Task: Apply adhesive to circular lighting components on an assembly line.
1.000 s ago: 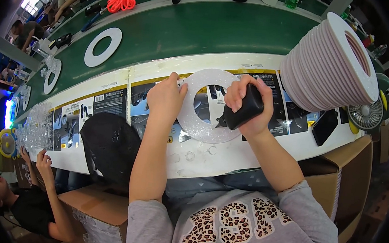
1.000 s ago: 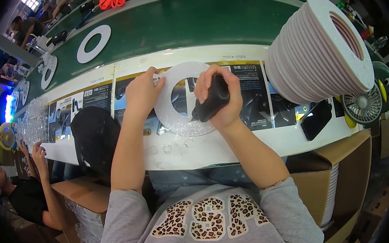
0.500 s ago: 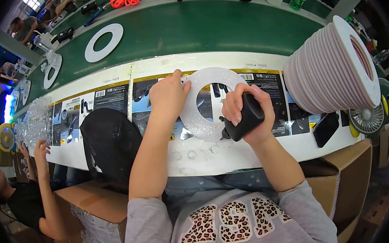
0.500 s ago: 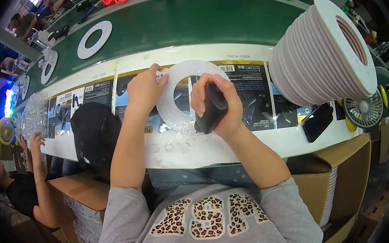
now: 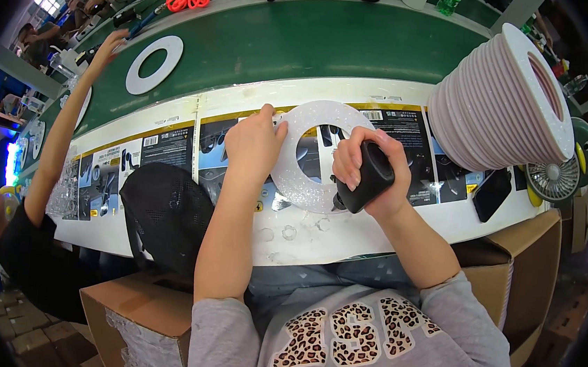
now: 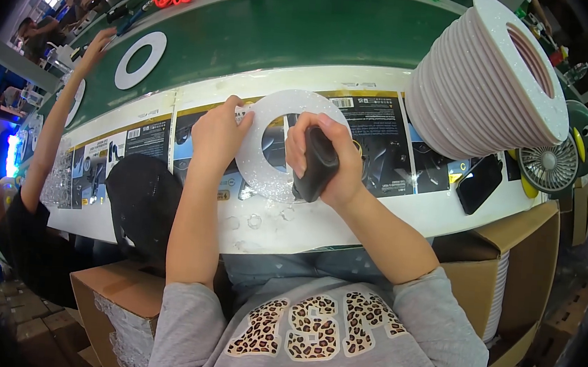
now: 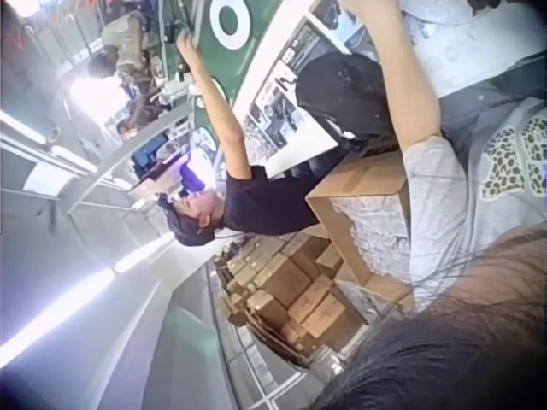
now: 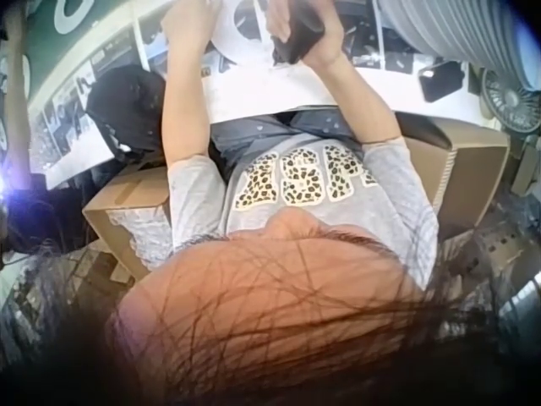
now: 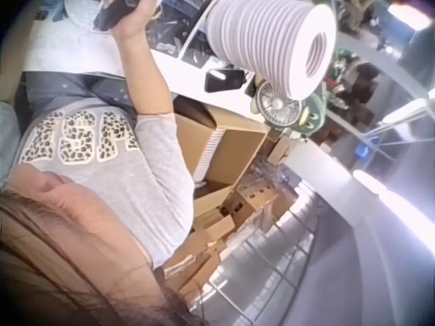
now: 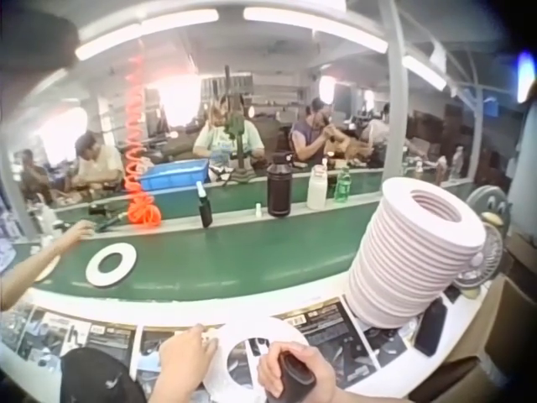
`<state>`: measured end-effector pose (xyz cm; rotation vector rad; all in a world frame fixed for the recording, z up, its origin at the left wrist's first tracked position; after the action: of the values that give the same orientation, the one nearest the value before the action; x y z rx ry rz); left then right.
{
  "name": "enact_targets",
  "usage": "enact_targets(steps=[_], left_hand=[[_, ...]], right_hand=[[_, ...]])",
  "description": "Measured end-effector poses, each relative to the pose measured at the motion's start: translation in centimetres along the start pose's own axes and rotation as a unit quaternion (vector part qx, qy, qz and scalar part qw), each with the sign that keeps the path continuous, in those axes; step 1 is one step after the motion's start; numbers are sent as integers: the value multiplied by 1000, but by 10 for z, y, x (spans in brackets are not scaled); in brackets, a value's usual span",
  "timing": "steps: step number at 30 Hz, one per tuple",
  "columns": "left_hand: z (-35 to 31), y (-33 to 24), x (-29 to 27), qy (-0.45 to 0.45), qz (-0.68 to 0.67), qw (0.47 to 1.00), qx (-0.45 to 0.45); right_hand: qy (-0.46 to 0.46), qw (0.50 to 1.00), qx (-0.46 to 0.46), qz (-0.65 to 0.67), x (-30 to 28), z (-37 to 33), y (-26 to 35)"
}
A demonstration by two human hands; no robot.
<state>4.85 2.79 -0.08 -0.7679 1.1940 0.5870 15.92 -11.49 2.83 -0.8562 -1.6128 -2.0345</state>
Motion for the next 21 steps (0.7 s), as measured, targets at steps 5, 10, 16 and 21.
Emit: enact_targets(steps=[5, 10, 16, 21], left_hand=[[0, -1, -1, 2, -1, 1000, -1], [0, 0, -2, 6, -5, 1000, -3], [0, -1, -4, 4, -6, 1000, 2], [0, -1, -2, 28, -4, 1000, -7]], right_hand=[[-3, 1000, 2, 3, -1, 0, -1], [-8, 1000, 4, 8, -1, 1, -1], [11, 999, -18, 39, 1, 0, 11], [-10, 994, -94, 49, 1, -8, 44]])
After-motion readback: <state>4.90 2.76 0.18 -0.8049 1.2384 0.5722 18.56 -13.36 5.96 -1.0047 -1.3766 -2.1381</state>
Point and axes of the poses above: each hand's wrist, its own z-axis towards the middle knuckle, its own x-axis out of the palm, y = z × x, the point moved 6 cm from there along z, towards the middle knuckle, and after that the axes turned 3 degrees about z, right-handed, at the moved point
